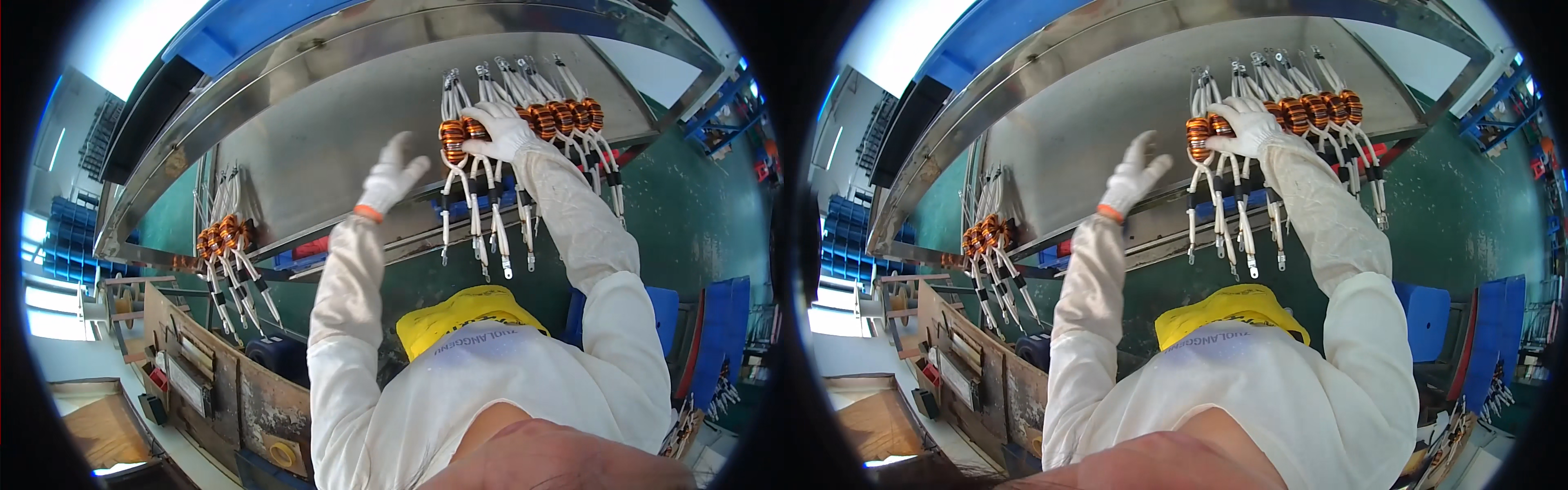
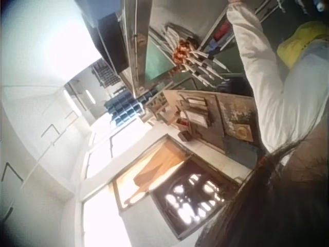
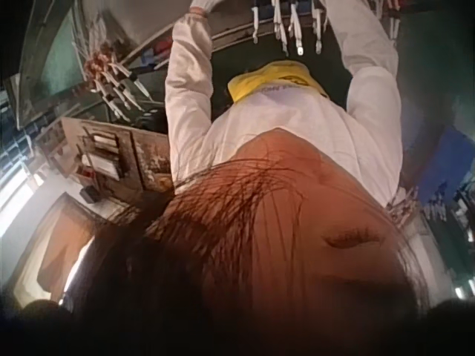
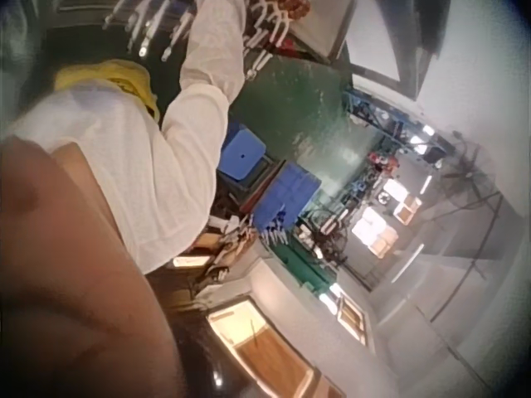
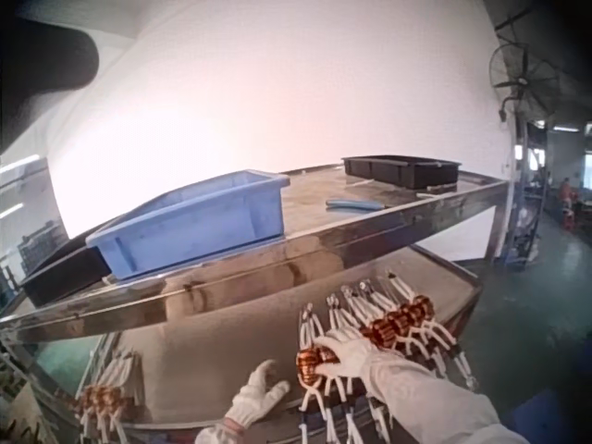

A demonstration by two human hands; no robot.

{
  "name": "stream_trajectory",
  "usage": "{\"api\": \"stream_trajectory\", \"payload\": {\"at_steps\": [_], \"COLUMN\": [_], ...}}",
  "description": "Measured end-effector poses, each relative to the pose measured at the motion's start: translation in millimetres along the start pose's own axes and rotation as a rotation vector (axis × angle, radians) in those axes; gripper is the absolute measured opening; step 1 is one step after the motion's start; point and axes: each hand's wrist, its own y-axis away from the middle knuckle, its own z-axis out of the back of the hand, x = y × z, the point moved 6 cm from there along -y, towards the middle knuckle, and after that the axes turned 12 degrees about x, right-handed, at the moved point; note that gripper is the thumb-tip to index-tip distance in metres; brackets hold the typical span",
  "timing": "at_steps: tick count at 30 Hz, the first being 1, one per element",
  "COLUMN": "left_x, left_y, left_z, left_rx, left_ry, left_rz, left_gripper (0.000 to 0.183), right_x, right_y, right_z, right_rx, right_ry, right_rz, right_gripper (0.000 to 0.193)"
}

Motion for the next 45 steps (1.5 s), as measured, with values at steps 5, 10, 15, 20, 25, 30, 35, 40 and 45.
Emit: {"api": "stream_trajectory", "payload": {"at_steps": [5, 10, 15, 20, 25, 30, 35, 40, 45], "left_x": [-22, -1, 31, -9, -5, 3, -22, -44, -50], "left_y": [-32, -35, -43, -36, -41, -36, -29, -27, -25], "left_z": [-61, -78, -75, -79, -77, -78, -68, -61, -53], "left_rx": [-0.103, -0.075, -0.14, -0.079, -0.121, -0.119, -0.16, -0.271, -0.275], "left_ry": [0.413, 0.466, 0.413, 0.471, 0.373, 0.558, 0.365, 0.284, 0.067], "left_rz": [-0.097, -0.09, -0.111, -0.033, -0.073, -0.025, 0.188, 0.433, 0.428], "left_gripper": [0.074, 0.065, 0.059, 0.063, 0.07, 0.063, 0.07, 0.08, 0.085], "right_x": [-5, -17, -38, -187, -345, -322, -291, -285, -291], "right_y": [-5, -1, 17, 88, 125, 98, 97, 90, 90], "right_z": [0, 9, 45, 93, 55, -8, 7, 9, 1], "right_rx": [-0.057, 0.015, 0.091, -0.192, -0.137, -0.104, -0.041, -0.084, -0.017], "right_ry": [-0.127, -0.162, -0.223, -0.114, -0.594, -1.479, -1.476, -1.563, -1.606], "right_rz": [0.023, 0.097, 0.054, -0.446, -0.638, -0.37, -0.421, -0.399, -0.339], "right_gripper": [0.046, 0.042, 0.043, 0.057, 0.064, 0.065, 0.057, 0.057, 0.061]}}
